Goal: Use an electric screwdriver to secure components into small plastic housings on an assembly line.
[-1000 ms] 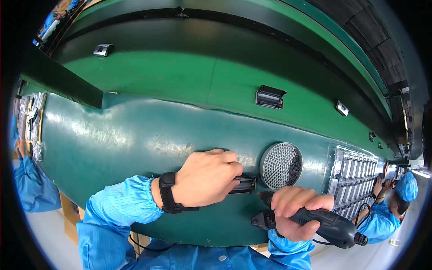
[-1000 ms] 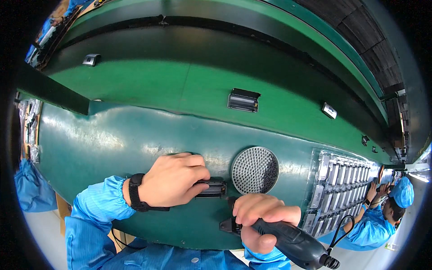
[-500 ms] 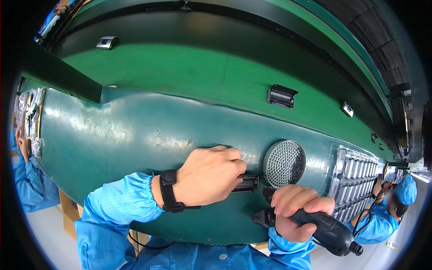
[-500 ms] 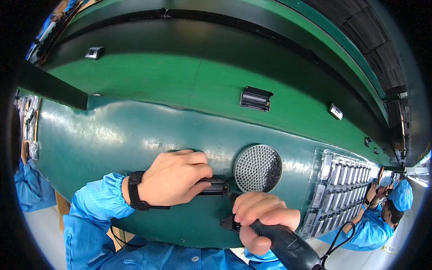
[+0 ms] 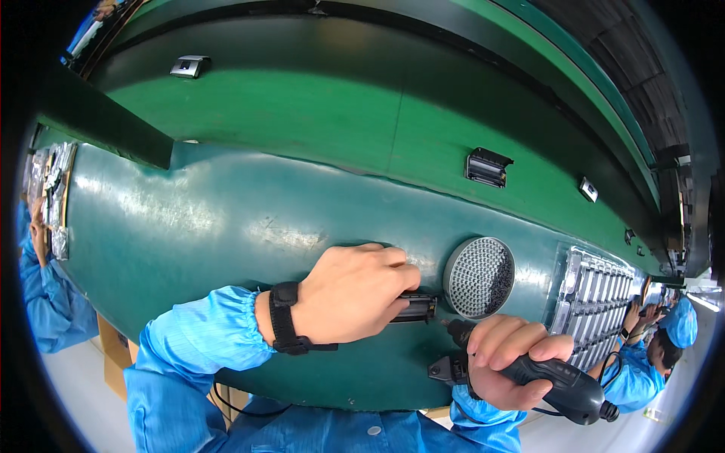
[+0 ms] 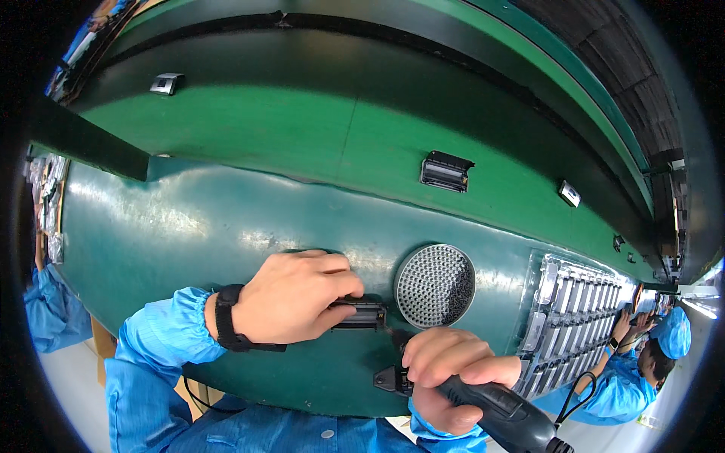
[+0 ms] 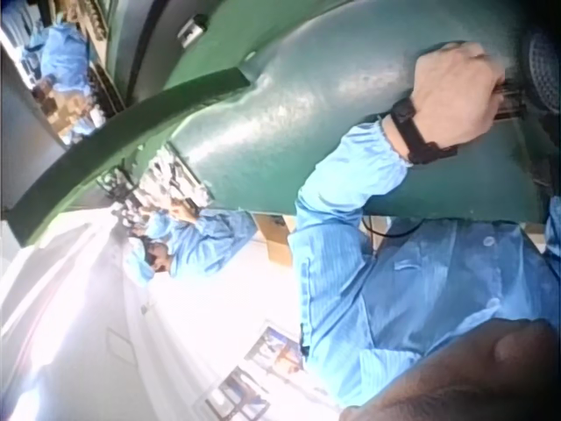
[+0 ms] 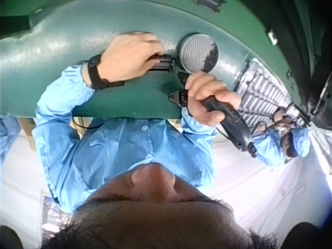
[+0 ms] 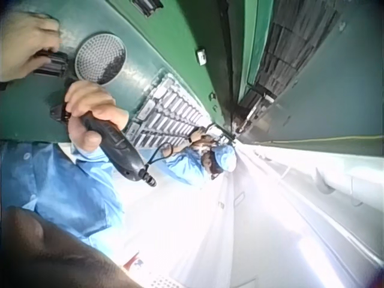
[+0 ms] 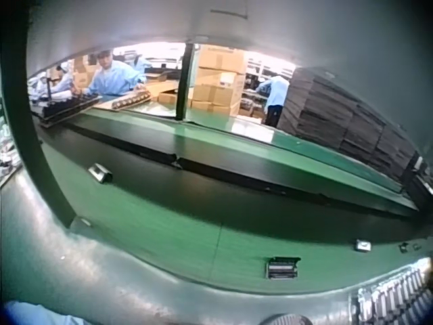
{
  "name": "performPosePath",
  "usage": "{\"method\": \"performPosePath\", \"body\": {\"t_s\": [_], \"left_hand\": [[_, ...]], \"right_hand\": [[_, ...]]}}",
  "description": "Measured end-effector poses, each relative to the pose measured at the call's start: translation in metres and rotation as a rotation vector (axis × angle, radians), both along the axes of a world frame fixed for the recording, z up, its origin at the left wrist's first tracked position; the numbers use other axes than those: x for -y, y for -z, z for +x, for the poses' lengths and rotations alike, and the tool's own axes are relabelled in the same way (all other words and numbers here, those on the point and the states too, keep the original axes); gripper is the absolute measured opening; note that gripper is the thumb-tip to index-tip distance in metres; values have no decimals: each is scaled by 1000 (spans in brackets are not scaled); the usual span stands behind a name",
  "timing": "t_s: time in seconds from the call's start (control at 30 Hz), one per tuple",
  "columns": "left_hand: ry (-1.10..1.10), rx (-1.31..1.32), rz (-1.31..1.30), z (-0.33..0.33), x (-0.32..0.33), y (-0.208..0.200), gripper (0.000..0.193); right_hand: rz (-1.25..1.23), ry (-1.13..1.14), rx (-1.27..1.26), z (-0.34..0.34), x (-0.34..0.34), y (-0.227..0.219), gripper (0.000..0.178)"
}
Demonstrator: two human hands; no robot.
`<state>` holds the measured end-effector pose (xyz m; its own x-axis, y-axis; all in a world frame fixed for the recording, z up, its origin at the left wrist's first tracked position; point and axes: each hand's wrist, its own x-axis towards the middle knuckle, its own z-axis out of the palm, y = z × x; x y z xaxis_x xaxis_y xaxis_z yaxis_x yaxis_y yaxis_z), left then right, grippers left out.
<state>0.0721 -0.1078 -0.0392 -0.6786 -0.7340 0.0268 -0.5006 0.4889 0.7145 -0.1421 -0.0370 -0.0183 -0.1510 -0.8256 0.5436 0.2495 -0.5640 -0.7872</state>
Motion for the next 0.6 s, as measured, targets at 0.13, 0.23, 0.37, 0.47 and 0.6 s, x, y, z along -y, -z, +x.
{"method": "performPosePath", "body": {"t_s": [0.13,0.23,0.37,0.47,0.6], "left_hand": [[-40,-177,85,-2,-1,-6,27],[24,-258,89,-6,-8,-6,38],[28,-235,36,-12,-16,-7,35],[53,-228,-25,-14,-18,-8,32],[73,-226,-55,-14,-20,-6,22]], "right_hand": [[45,-28,55,-2,0,-3,45],[63,-65,147,-6,1,-6,45],[113,-139,270,-8,-1,-12,44],[126,-150,288,-9,-3,-13,44],[129,-169,282,-10,-4,-12,44]]}}
